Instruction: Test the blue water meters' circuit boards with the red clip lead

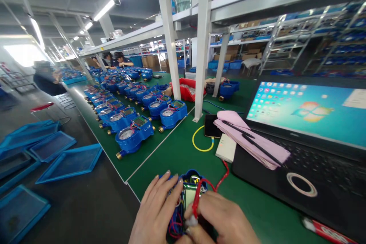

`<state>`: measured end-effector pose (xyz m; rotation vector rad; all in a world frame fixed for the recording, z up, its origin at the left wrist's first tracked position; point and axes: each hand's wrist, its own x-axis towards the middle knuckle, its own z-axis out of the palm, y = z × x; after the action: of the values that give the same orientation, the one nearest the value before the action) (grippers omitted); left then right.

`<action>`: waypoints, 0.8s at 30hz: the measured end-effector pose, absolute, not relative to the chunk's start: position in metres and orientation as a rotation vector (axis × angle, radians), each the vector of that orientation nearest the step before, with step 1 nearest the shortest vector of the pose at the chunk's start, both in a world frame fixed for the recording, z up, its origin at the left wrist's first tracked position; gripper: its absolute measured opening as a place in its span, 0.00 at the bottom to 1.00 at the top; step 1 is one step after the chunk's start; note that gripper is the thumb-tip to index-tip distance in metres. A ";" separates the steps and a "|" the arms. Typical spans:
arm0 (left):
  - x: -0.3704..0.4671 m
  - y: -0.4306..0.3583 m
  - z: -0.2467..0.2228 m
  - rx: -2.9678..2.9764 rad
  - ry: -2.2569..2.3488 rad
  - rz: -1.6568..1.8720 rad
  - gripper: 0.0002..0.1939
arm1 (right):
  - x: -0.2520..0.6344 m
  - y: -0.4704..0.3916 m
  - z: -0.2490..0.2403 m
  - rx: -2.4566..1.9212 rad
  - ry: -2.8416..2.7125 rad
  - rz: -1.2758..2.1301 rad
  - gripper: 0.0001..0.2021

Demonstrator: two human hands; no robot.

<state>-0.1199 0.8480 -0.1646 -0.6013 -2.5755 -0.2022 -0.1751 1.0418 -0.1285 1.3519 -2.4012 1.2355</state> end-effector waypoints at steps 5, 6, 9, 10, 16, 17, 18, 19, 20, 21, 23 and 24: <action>-0.121 0.855 -0.150 -0.599 -2.537 -0.147 0.32 | -0.166 1.036 -0.115 1.221 -2.508 1.467 0.05; -0.123 0.856 -0.148 -0.610 -2.525 -0.138 0.32 | -0.165 1.035 -0.114 1.203 -2.520 1.490 0.05; -0.127 0.856 -0.145 -0.633 -2.491 -0.125 0.31 | -0.165 1.035 -0.113 1.172 -2.561 1.508 0.06; -0.128 0.856 -0.146 -0.639 -2.484 -0.121 0.30 | -0.166 1.035 -0.114 1.168 -2.571 1.508 0.07; -0.131 0.853 -0.150 -0.650 -2.455 -0.099 0.31 | -0.168 1.035 -0.116 1.150 -2.587 1.525 0.09; -0.130 0.852 -0.150 -0.647 -2.459 -0.096 0.30 | -0.168 1.035 -0.116 1.150 -2.587 1.528 0.09; -0.130 0.852 -0.150 -0.645 -2.463 -0.093 0.30 | -0.168 1.035 -0.117 1.150 -2.590 1.531 0.09; -0.130 0.852 -0.150 -0.642 -2.465 -0.092 0.30 | -0.167 1.035 -0.117 1.148 -2.593 1.536 0.08; -0.130 0.852 -0.149 -0.636 -2.466 -0.093 0.30 | -0.167 1.035 -0.118 1.144 -2.598 1.541 0.08; -0.129 0.852 -0.149 -0.633 -2.470 -0.093 0.30 | -0.168 1.035 -0.118 1.141 -2.601 1.545 0.08; -0.129 0.853 -0.148 -0.633 -2.474 -0.093 0.30 | -0.168 1.036 -0.118 1.142 -2.604 1.553 0.07; -0.129 0.854 -0.148 -0.632 -2.475 -0.095 0.30 | -0.168 1.036 -0.118 1.141 -2.604 1.556 0.07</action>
<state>-0.1294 0.8535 -0.1476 -0.6325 -2.4751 -0.0948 -0.1685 1.0356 -0.1182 1.1411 -2.6037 1.5559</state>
